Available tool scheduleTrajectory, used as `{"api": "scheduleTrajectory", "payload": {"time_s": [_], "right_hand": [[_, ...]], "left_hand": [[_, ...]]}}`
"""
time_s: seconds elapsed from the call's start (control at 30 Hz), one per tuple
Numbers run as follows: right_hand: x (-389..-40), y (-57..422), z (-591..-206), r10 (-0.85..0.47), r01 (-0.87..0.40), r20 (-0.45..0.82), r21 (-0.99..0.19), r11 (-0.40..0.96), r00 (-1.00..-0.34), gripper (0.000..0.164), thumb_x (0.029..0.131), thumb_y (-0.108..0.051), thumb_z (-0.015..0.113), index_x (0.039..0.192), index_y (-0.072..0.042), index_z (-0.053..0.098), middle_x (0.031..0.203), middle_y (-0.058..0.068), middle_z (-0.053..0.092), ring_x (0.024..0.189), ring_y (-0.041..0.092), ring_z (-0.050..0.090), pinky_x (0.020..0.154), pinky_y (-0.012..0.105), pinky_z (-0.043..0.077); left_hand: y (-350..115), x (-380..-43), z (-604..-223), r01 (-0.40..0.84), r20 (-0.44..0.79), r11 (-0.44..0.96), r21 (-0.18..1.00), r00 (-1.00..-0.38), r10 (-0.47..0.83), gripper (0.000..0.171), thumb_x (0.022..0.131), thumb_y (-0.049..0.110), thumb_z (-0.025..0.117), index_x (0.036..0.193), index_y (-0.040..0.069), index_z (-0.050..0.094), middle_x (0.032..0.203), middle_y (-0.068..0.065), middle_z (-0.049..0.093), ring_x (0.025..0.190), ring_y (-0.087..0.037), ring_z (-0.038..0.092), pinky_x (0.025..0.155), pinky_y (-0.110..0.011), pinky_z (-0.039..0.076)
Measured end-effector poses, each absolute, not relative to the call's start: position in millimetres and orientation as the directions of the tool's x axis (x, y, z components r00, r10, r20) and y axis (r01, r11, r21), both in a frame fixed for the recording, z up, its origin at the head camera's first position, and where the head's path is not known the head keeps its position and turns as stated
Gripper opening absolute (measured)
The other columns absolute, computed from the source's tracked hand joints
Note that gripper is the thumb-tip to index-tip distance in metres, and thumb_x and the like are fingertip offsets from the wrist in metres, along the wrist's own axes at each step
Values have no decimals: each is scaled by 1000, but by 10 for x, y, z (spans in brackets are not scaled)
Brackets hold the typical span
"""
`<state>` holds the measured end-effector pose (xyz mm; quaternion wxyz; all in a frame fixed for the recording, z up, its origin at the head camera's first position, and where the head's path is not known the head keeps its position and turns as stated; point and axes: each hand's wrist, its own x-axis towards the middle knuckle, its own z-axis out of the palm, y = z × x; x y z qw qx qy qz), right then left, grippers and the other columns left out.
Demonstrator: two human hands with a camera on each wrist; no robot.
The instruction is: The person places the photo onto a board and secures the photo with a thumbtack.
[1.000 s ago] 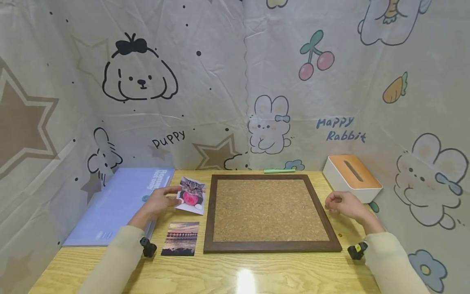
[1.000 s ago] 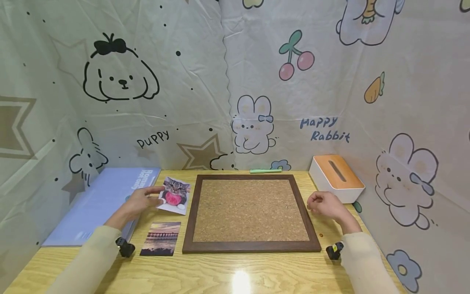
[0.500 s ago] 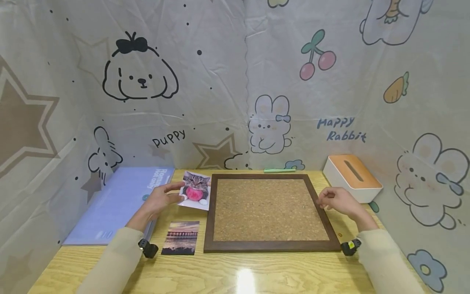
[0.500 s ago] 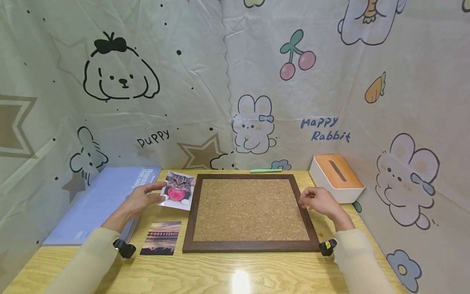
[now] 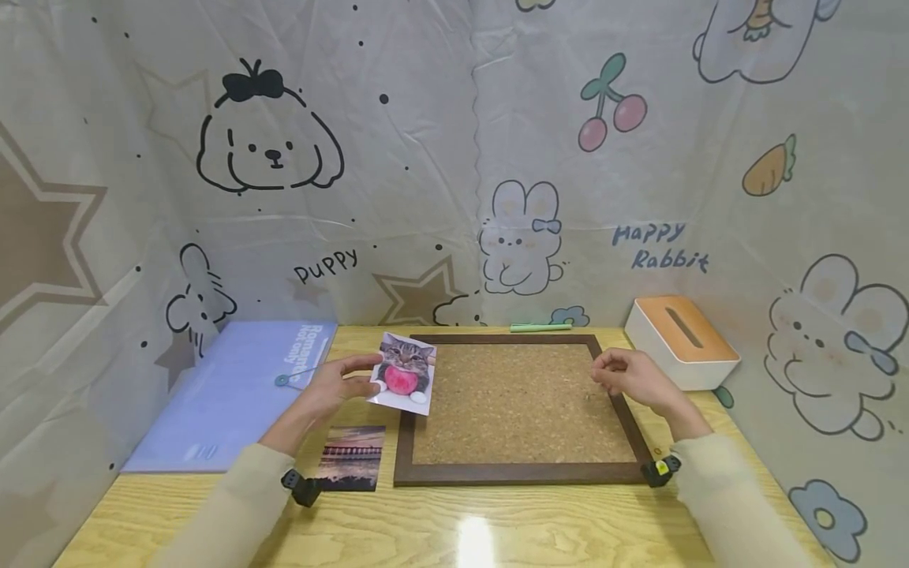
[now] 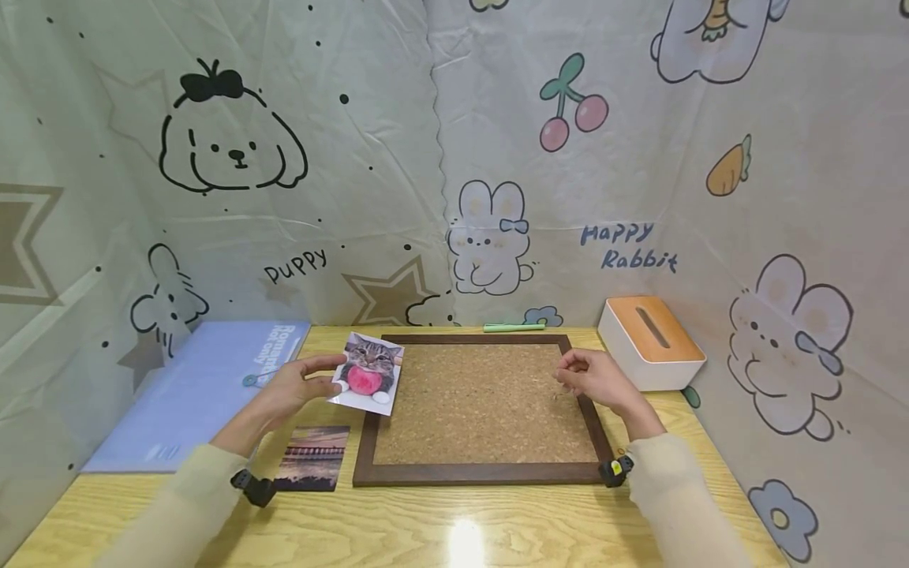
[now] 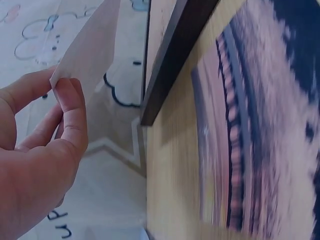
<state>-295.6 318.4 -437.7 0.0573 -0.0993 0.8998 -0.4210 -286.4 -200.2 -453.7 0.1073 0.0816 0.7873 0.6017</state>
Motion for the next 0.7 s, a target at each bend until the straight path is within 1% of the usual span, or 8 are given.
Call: {"api": "scheduleTrajectory", "payload": {"time_s": [0.07, 0.2, 0.27, 0.37, 0.43, 0.53, 0.6, 0.7], "right_hand": [[-2960, 3120, -4364, -228, -141, -5, -772, 620, -974, 21, 98, -22, 64, 104, -2, 65, 95, 23, 67, 79, 32, 67, 70, 42, 60], [-2958, 2979, -4324, -241, -164, 21, -790, 591, -970, 22, 97, -21, 66, 102, 0, 67, 90, 21, 69, 75, 24, 68, 68, 39, 60], [-2961, 2915, -4306, -255, -171, 23, -798, 578, -967, 23, 97, -21, 66, 103, 1, 68, 92, 20, 71, 76, 22, 69, 69, 39, 61], [-2967, 2831, -4287, -277, -173, 13, -808, 564, -961, 24, 96, -19, 67, 107, 2, 69, 98, 21, 73, 81, 24, 72, 73, 41, 62], [-2975, 2776, -4279, -299, -179, 7, -813, 554, -954, 24, 97, -18, 66, 110, 2, 69, 102, 22, 73, 84, 24, 73, 75, 42, 62], [-2990, 2672, -4265, -323, -187, 8, -829, 527, -946, 22, 96, -14, 66, 111, 2, 69, 104, 26, 72, 84, 21, 74, 77, 43, 62], [-3006, 2598, -4253, -341, -202, 17, -834, 514, -940, 20, 96, -12, 66, 109, 2, 70, 102, 26, 73, 83, 20, 74, 77, 44, 62], [-3025, 2487, -4233, -354, -218, 30, -836, 503, -935, 17, 96, -11, 66, 105, 2, 71, 98, 24, 74, 81, 21, 74, 77, 46, 62]], "left_hand": [[-1933, -2843, -4538, 2, -69, 267, 964, -964, 257, 56, 91, 7, 70, 143, 1, 51, 155, -22, 42, 132, -41, 52, 104, -40, 51], [-1806, -2792, -4550, -17, -84, 249, 968, -962, 260, 57, 90, 8, 72, 143, 3, 52, 154, -21, 43, 131, -38, 53, 97, -34, 54], [-1748, -2771, -4559, -22, -86, 233, 972, -959, 269, 57, 90, 7, 72, 143, 2, 52, 154, -21, 43, 131, -38, 53, 95, -32, 55], [-1656, -2742, -4576, -21, -85, 235, 972, -961, 264, 56, 89, 7, 72, 142, 3, 54, 152, -21, 45, 130, -37, 55, 91, -29, 56], [-1589, -2725, -4588, -25, -88, 239, 971, -963, 256, 55, 89, 7, 73, 140, 3, 55, 150, -21, 48, 128, -36, 56, 90, -28, 56], [-1484, -2696, -4599, -35, -96, 240, 970, -964, 247, 54, 87, 5, 74, 139, 4, 57, 148, -20, 50, 127, -35, 57, 89, -30, 56], [-1417, -2678, -4607, -34, -93, 243, 969, -967, 236, 53, 86, 3, 74, 137, 4, 59, 146, -20, 53, 126, -34, 58, 90, -30, 57], [-1325, -2656, -4620, -40, -97, 236, 971, -968, 233, 51, 85, -1, 74, 135, 3, 61, 140, -22, 57, 119, -32, 63, 88, -31, 58]]}}
